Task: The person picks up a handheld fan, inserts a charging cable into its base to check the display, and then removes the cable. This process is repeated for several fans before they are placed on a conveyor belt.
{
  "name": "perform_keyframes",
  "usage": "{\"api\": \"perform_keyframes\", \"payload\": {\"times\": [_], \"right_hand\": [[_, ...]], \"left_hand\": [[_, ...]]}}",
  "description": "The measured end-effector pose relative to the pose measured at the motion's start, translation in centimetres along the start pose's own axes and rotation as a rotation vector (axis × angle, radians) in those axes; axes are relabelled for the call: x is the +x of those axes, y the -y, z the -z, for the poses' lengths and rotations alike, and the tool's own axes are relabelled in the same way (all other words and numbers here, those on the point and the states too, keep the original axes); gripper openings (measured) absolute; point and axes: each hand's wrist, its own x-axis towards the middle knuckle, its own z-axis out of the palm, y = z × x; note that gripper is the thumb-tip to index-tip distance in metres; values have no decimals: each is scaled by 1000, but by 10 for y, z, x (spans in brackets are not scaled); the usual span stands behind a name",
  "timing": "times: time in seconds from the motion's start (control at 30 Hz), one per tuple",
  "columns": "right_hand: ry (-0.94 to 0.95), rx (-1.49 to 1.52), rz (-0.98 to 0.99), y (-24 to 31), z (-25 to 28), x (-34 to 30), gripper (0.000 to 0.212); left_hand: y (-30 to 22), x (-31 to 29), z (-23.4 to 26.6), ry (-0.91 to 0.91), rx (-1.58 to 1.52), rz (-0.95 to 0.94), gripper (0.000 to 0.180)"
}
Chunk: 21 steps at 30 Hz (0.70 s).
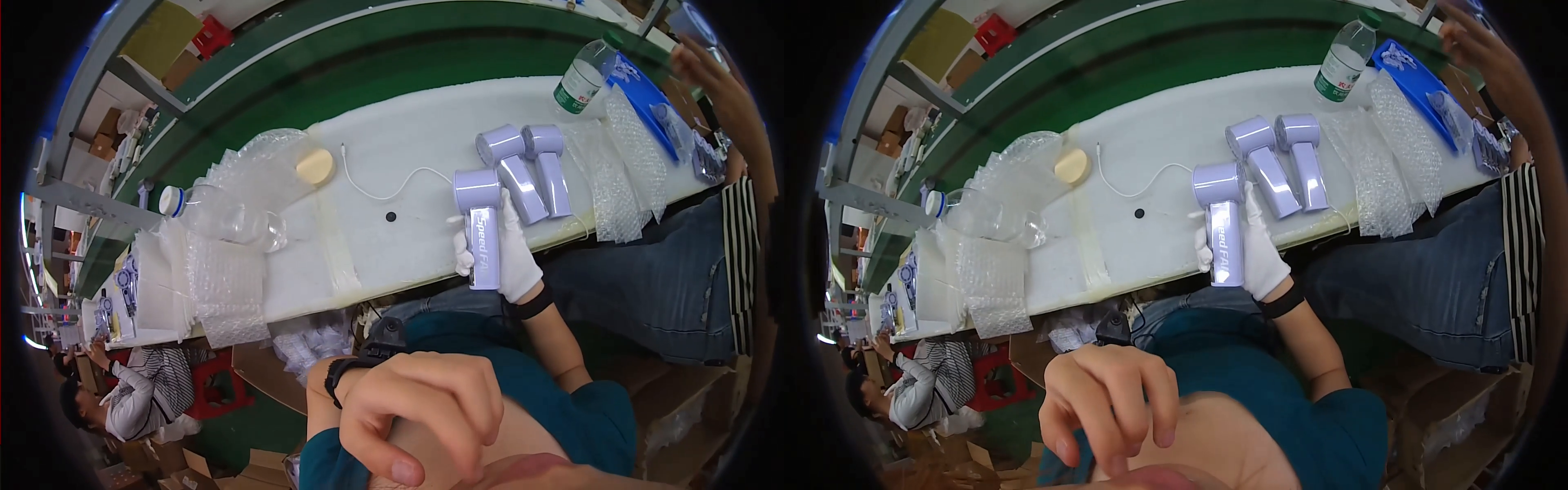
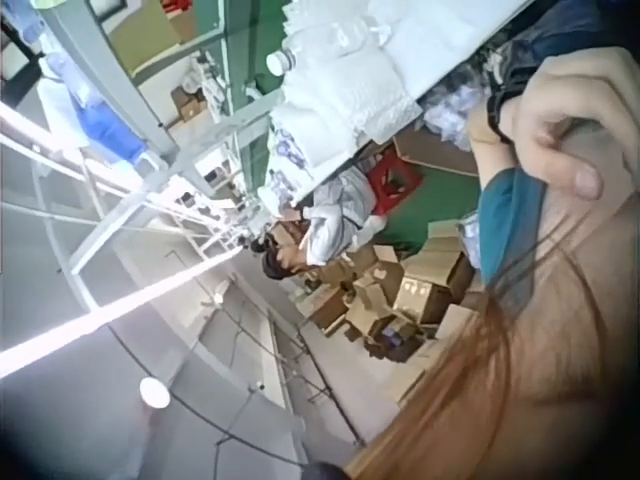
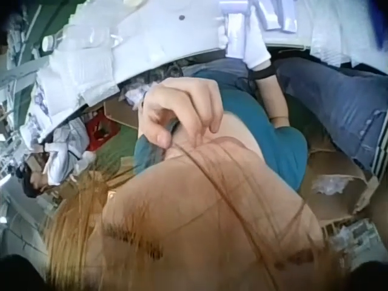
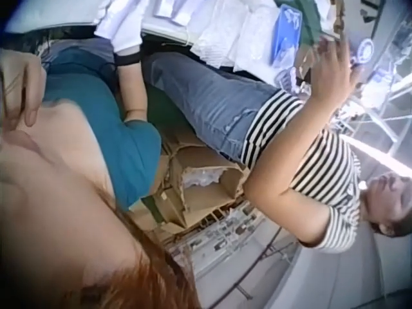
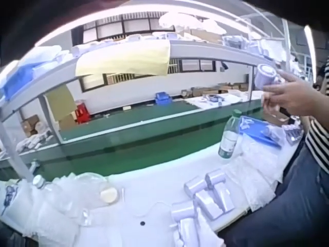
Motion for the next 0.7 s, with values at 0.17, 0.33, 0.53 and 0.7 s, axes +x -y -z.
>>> {"api": "perform_keyframes", "payload": {"times": [0.17, 0.33, 0.53, 0.7], "right_hand": [[-28, -42, 24, -2, -4, 1, 81], [-33, -87, 31, -2, -6, 6, 81], [-106, -53, -20, 0, -9, 11, 83], [-125, -37, -57, 2, -9, 15, 83]], "left_hand": [[-6, -9, 7, -48, -23, 41, 27], [-10, -10, 28, 101, -90, 43, 34], [-7, -21, 39, -33, -129, 37, 27], [-8, -21, 44, -66, -114, 68, 28]]}}
